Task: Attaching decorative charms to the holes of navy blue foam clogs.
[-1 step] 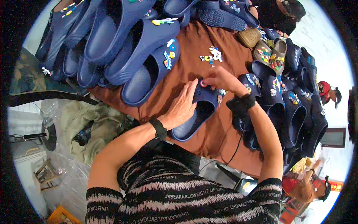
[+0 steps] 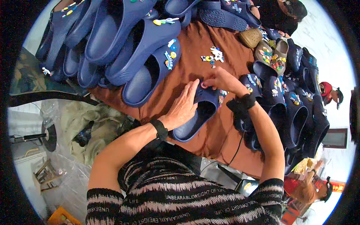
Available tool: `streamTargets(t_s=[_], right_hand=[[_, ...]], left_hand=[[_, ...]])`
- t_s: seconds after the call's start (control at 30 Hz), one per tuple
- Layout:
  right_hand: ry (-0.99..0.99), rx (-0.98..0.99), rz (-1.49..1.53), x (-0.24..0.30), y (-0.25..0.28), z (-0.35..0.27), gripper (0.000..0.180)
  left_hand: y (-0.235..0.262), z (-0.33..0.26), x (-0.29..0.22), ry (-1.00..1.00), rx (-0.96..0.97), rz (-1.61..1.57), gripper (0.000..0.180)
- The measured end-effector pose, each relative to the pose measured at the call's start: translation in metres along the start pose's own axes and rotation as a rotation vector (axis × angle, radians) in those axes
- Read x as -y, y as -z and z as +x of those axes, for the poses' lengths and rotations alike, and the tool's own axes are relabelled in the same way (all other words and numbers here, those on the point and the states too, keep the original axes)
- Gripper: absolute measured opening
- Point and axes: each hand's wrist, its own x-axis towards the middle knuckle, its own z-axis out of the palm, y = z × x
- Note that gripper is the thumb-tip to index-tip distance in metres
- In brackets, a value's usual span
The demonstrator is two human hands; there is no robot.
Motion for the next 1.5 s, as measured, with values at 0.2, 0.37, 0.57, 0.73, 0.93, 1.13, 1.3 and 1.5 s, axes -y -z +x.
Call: streamTargets(t_s=[0.2, 0.37, 0.57, 0.73, 0.93, 1.13, 1.3, 1.5], right_hand=[[-0.151, 0.249, -0.36, 0.022, 0.009, 0.025, 0.025], [-0.267, 0.4, -0.421, 0.029, 0.01, 0.044, 0.027], [-0.17, 0.401, -0.419, 0.018, 0.001, 0.043, 0.025], [-0.168, 0.352, -0.658, 0.039, 0.0, 0.04, 0.023], [-0.044, 0.11, -0.177, 0.004, 0.0, 0.013, 0.025], [-0.075, -0.378, -0.234, -0.056, 0.047, 0.007, 0.02], [-0.205, -0.317, -0.243, -0.075, 0.047, 0.008, 0.022], [-0.034, -0.238, -0.096, -0.084, 0.028, 0.035, 0.03]], left_hand=[[-0.003, 0.0, 0.005, -0.047, -0.04, 0.084, 0.083], [-0.003, -0.001, 0.005, -0.026, -0.028, 0.082, 0.084], [-0.005, 0.0, 0.005, -0.067, -0.095, 0.157, 0.081], [-0.006, 0.001, 0.007, -0.074, -0.098, 0.172, 0.08], [-0.003, 0.0, 0.005, -0.036, -0.061, 0.135, 0.078], [-0.002, 0.004, -0.001, -0.076, -0.01, 0.137, 0.063], [0.001, 0.001, 0.004, -0.067, -0.027, 0.132, 0.061], [0.002, 0.002, 0.001, -0.059, -0.032, 0.095, 0.06]])
